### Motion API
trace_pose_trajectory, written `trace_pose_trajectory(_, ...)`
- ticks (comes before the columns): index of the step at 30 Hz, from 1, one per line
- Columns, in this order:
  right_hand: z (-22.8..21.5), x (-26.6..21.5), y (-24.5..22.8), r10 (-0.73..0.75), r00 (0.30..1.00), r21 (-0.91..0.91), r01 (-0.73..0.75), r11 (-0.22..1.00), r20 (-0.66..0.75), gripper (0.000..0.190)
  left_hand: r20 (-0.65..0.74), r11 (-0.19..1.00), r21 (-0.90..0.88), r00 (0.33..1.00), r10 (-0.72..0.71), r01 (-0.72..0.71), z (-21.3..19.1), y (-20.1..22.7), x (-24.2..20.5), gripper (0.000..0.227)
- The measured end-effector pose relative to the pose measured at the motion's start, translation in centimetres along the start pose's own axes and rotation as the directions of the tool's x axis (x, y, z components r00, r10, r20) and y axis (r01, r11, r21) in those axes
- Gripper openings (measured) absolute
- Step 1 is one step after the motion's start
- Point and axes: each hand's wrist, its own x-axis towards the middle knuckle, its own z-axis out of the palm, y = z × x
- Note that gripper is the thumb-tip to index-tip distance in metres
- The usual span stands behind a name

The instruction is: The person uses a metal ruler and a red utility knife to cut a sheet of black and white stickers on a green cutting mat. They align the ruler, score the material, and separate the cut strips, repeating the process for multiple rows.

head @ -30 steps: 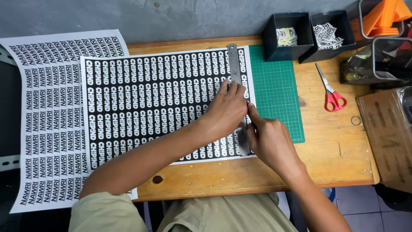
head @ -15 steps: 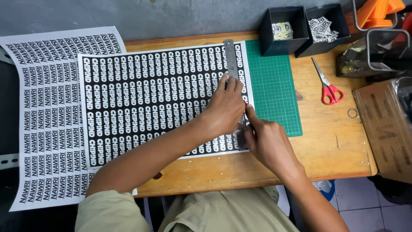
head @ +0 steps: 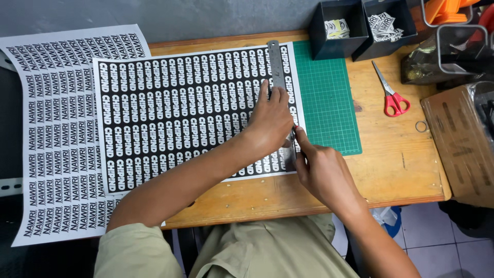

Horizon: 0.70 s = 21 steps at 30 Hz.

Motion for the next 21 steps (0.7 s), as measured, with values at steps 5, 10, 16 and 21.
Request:
trace_pose_trajectory(5, -0.7, -0.3, -0.5, 0.03, 0.999, -0.003, -0.03, 1.0, 0.022, 0.052, -0.335, 1.0, 0.022, 0.942, 0.014, -0.007, 5.1, 2.5, 1.7, 0.032)
trace_pose_trajectory(10, -0.1, -1.2, -0.3, 0.026, 1.0, -0.005, -0.026, 1.0, 0.014, 0.051, -0.314, 0.999, -0.014, 0.949, 0.029, -0.035, 4.1, 2.7, 0.7, 0.029)
trace_pose_trajectory(16, -0.7, -2.6, -0.6, 0.046, 0.998, 0.02, -0.047, 0.999, 0.043, 0.06, -0.308, 0.999, -0.021, 0.951, 0.033, -0.042, 2.2, 2.6, 0.0, 0.024)
trace_pose_trajectory(21, -0.3, -2.8, -0.7, 0.035, 0.999, -0.029, -0.034, 0.999, 0.022, 0.057, -0.188, 0.999, -0.017, 0.982, -0.03, 0.028, 0.8, 3.6, -1.0, 0.031)
